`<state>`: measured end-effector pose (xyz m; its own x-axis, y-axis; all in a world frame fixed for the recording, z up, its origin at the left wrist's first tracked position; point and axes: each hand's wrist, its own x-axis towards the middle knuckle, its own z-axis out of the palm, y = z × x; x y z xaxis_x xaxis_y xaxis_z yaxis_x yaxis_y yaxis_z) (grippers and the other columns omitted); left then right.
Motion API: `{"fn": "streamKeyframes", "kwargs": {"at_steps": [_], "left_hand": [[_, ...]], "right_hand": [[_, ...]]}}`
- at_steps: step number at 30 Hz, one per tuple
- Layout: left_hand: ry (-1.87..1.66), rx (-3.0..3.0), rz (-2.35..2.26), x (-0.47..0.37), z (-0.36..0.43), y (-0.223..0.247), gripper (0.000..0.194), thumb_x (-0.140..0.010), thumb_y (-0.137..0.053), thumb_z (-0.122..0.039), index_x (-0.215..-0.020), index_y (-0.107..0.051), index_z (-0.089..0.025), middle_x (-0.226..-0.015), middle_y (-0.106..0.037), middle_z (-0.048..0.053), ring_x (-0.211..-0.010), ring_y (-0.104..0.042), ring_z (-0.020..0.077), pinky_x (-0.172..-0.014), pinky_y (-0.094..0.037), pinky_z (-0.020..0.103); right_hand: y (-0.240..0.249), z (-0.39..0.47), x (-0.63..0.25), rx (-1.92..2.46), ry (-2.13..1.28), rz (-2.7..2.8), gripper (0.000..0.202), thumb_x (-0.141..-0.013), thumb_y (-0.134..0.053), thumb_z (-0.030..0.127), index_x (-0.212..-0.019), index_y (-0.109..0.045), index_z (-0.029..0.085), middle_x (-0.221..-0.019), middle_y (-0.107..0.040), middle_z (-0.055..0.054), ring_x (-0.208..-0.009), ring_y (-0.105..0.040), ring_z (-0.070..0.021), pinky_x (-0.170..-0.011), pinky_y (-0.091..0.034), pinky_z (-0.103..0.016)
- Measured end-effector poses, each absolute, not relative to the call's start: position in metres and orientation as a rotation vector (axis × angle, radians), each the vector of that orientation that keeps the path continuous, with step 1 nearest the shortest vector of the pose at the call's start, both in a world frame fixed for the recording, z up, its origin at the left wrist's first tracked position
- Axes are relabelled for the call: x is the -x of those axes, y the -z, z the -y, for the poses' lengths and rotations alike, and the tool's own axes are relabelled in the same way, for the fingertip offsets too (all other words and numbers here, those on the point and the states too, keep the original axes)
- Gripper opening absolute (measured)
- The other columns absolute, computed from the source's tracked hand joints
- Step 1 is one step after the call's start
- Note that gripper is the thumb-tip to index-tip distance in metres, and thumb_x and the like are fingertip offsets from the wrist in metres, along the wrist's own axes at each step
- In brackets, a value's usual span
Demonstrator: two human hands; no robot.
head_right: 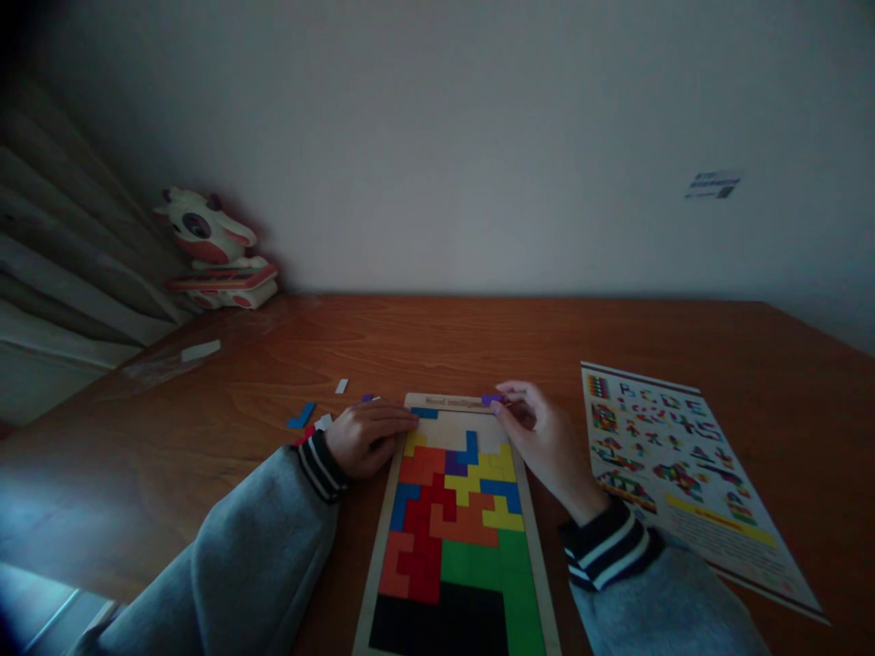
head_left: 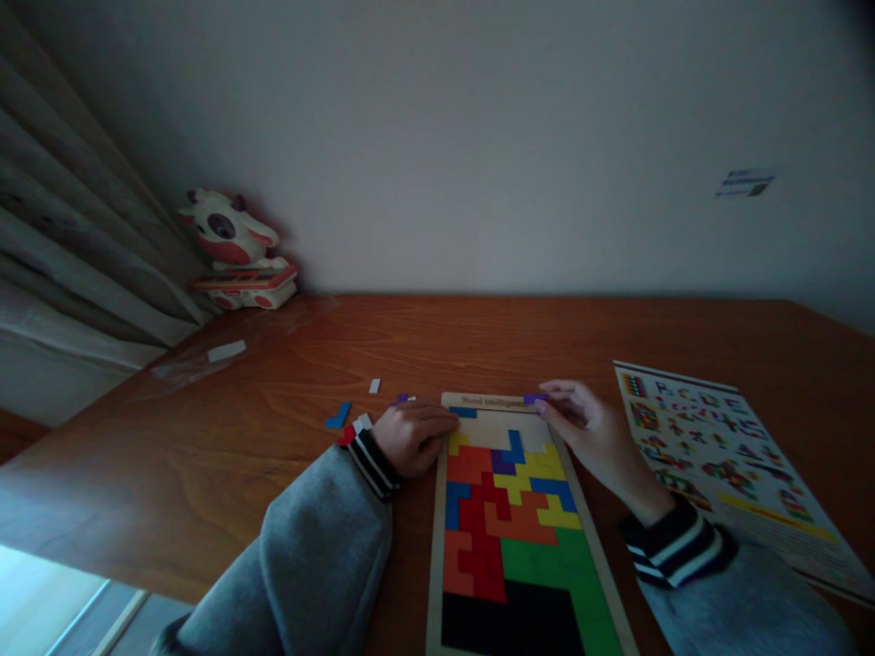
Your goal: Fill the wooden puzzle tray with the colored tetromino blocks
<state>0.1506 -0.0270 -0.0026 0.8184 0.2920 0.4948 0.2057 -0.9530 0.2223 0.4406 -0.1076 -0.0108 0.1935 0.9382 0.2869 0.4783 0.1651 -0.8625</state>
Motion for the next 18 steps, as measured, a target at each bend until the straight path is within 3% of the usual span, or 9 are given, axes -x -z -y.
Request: {"fn": "streamKeyframes", "kwargs": {"at_steps": [6,9,12,18], "left_hand": [[-0.831,-2.946,-0.517,-0.141,0.025,-0.009,0.033,-0.087,-0.049,-0.014,-0.114,-0.066,-0.017,-0.11,-0.073,0.009,-0.098,-0.068,0.0216,-0.086,-0.057,0.038],[-0.796,-3.0,-0.616,-0.118,0.017,-0.019,0.029,-0.088,-0.059,-0.027,-0.113,-0.067,-0.018,-0.108,-0.073,0.01,-0.097,-0.068,0.0229,-0.087,-0.056,0.039],[-0.724,-2.99,-0.68,-0.096,0.008,-0.022,0.039,-0.084,-0.068,-0.042,-0.115,-0.067,-0.019,-0.109,-0.073,0.01,-0.096,-0.069,0.0239,-0.09,-0.055,0.041],[-0.65,-2.932,-0.683,-0.084,0.003,-0.012,0.032,-0.088,-0.064,-0.04,-0.114,-0.069,-0.021,-0.11,-0.074,0.008,-0.101,-0.07,0.0219,-0.094,-0.054,0.039]], "right_hand": [[0.012,0.108,-0.441,1.543,-0.548,1.471,0.034,-0.089,-0.059,0.05,-0.111,-0.063,0.024,-0.105,-0.072,-0.01,-0.096,-0.069,-0.0259,-0.082,-0.057,-0.043],[0.012,0.108,-0.441,1.549,-0.523,1.481,0.034,-0.089,-0.057,0.05,-0.11,-0.063,0.024,-0.106,-0.072,-0.009,-0.096,-0.068,-0.026,-0.083,-0.055,-0.042],[0.01,0.109,-0.441,1.564,-0.531,1.475,0.034,-0.088,-0.057,0.05,-0.109,-0.064,0.023,-0.104,-0.072,-0.009,-0.095,-0.068,-0.0262,-0.082,-0.055,-0.042],[0.008,0.11,-0.439,1.59,-0.54,1.489,0.034,-0.089,-0.055,0.048,-0.111,-0.063,0.023,-0.105,-0.071,-0.009,-0.096,-0.067,-0.0255,-0.08,-0.054,-0.04]]}}
